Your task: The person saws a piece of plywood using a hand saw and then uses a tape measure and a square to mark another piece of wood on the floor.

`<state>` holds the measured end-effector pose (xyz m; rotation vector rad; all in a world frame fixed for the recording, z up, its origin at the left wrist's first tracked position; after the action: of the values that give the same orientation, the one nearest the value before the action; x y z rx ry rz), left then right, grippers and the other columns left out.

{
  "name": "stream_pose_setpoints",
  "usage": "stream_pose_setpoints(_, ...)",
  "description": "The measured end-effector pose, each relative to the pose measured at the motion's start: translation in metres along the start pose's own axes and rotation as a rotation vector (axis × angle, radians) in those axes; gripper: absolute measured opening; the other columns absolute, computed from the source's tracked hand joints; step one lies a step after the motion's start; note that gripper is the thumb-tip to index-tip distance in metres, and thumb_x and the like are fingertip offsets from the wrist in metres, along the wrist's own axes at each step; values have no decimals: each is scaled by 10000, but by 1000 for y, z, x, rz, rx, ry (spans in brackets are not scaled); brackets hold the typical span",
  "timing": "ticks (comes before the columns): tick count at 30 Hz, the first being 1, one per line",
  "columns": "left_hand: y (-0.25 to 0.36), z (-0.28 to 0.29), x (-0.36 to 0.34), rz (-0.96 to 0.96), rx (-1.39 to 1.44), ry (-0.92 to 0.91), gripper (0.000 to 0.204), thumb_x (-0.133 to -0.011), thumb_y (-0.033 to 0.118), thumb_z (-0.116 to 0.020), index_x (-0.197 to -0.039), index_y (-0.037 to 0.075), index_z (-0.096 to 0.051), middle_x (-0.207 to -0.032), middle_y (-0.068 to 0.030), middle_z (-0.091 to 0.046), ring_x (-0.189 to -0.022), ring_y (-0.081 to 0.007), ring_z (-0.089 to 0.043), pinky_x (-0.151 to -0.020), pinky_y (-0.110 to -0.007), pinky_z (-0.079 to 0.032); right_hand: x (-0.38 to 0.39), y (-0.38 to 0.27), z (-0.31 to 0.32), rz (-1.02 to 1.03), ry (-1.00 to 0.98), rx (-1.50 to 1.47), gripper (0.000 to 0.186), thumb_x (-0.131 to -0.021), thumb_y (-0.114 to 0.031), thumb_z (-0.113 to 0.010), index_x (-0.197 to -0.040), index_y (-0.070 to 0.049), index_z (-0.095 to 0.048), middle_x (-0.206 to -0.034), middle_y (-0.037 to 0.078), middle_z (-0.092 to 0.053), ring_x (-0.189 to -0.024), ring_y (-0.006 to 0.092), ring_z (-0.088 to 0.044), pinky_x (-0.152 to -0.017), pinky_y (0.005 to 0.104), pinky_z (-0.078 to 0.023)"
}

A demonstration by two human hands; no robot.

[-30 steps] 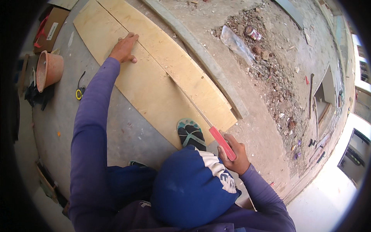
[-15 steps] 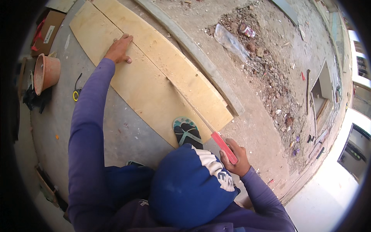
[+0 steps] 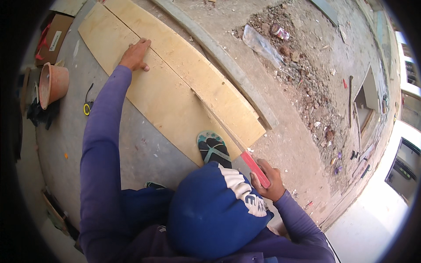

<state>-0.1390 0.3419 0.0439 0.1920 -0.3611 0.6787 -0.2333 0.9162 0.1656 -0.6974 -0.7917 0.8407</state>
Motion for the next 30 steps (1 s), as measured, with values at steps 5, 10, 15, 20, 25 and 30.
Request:
stream_pose_setpoints(5, -1, -10, -16, -61, 12, 23, 1008, -640, 45, -1000, -1521, 134, -520, -1554, -40, -541, -1360, -469, -562, -1134, -507, -533, -134, -21, -55, 129, 89, -108, 300, -985, -116, -718, -1240, 29, -661, -820, 221, -676, -681, 340, -723, -663, 371, -545)
stream_pose_setpoints(10, 2, -1, -3, 20, -2, 19, 1032, -635, 40, -1001, -1540, 137, -514, -1559, -43, -538, -1364, -475, -559, -1151, -501, -524, -65, 8, -36, 44, 44, -82, 378, -970, -137, -734, -1306, 6, -635, -930, 238, -754, -793, 405, -781, -730, 406, -608)
stream_pose_setpoints(15, -10, -7, -6, -35, 10, 17, 1011, -624, 31, -1007, -1511, 127, -532, -1537, -56, -549, -1355, -482, -563, -1147, -504, -526, 18, -1, 7, 12, -16, 38, 417, -953, -115, -742, -1328, 21, -620, -920, 231, -753, -784, 395, -788, -701, 405, -615)
stream_pose_setpoints(20, 5, -9, -22, -42, -23, -43, 957, -617, 15, -1007, -1455, 104, -553, -1497, -86, -559, -1344, -492, -570, -1143, -502, -529, -71, 3, -35, 27, 50, -55, 350, -966, -115, -730, -1281, 13, -648, -909, 227, -743, -789, 404, -785, -707, 393, -610)
stream_pose_setpoints(25, -3, -13, -14, -12, -4, 10, 959, -614, -4, -1002, -1454, 100, -550, -1499, -87, -557, -1341, -503, -567, -1129, -504, -538, -31, 18, -15, 2, 75, -42, 319, -968, -121, -724, -1247, 23, -666, -893, 226, -729, -788, 366, -790, -727, 373, -607)
stream_pose_setpoints(30, -7, -11, -12, -59, 26, 24, 964, -602, -9, -1006, -1447, 104, -556, -1490, -79, -565, -1331, -495, -579, -1090, -494, -573, 22, 21, 8, -81, 14, -38, 346, -964, -133, -737, -1261, 23, -657, -880, 223, -738, -795, 368, -798, -706, 384, -608)
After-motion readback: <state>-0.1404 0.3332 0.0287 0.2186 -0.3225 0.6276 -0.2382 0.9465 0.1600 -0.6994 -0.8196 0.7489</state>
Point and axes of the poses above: each hand's wrist, its own x-axis away from the middle knuckle, its own z-axis out of the back of the hand, y = z × x, the point moved 5 cm from there along -x, towards the middle knuckle
